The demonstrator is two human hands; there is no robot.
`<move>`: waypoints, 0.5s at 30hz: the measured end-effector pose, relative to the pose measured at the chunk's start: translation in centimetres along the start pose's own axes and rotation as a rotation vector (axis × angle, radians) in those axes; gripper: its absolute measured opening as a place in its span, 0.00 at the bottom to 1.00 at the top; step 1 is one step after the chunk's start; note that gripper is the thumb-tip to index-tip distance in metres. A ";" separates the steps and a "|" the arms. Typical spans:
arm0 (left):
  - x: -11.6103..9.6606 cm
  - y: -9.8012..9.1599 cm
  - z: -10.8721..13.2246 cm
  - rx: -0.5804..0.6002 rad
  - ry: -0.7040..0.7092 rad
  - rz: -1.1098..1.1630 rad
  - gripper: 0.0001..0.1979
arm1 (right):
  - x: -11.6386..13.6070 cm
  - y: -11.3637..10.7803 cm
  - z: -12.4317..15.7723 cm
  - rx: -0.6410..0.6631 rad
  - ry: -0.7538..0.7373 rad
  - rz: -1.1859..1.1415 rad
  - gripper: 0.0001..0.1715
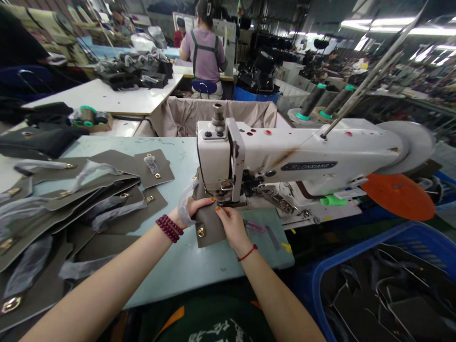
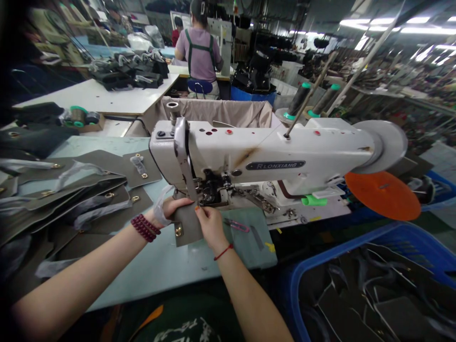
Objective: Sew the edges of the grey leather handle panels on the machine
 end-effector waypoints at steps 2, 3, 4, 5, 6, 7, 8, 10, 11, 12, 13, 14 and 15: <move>0.3 0.0 -0.1 0.006 -0.029 0.036 0.26 | 0.0 0.0 -0.1 0.002 -0.002 0.010 0.24; 0.5 0.0 -0.2 0.010 -0.039 0.057 0.25 | -0.1 0.1 -0.1 0.005 -0.003 0.014 0.24; 0.6 0.0 -0.2 0.008 -0.040 0.082 0.24 | -0.1 0.1 -0.2 0.007 -0.005 0.017 0.25; 0.7 -0.1 -0.3 0.000 -0.033 0.107 0.23 | -0.1 0.2 -0.2 0.008 -0.007 0.020 0.25; 0.7 -0.2 -0.4 -0.011 -0.018 0.132 0.23 | -0.2 0.2 -0.2 0.009 -0.008 0.024 0.25; 0.7 -0.4 -0.4 -0.023 -0.004 0.154 0.22 | -0.2 0.2 -0.2 0.009 -0.008 0.027 0.25; 0.7 -0.5 -0.5 -0.034 0.010 0.172 0.22 | -0.3 0.2 -0.2 0.009 -0.006 0.031 0.26; 0.8 -0.6 -0.6 -0.045 0.017 0.191 0.22 | -0.3 0.2 -0.2 0.016 -0.002 0.036 0.26; 0.9 -0.6 -0.6 -0.048 0.016 0.194 0.22 | -0.3 0.2 -0.1 0.025 0.001 0.038 0.25; 1.0 -0.7 -0.6 -0.050 0.014 0.197 0.22 | -0.3 0.2 0.0 0.035 0.006 0.041 0.24; 1.0 -0.7 -0.6 -0.051 0.012 0.200 0.22 | -0.3 0.2 0.1 0.046 0.010 0.044 0.24; 1.0 -0.7 -0.6 -0.052 0.014 0.205 0.22 | -0.3 0.3 0.2 0.057 0.014 0.049 0.23; 1.0 -0.6 -0.6 -0.051 0.019 0.211 0.22 | -0.2 0.3 0.4 0.066 0.016 0.055 0.23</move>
Point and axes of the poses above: each hand's wrist, its own z-axis away from the middle knuckle, its own y-axis out of the palm, x = y × z, the point moved 10 cm from there along -z, towards the middle knuckle, and after that the axes turned 6 degrees about -y, right-handed, at the moved point
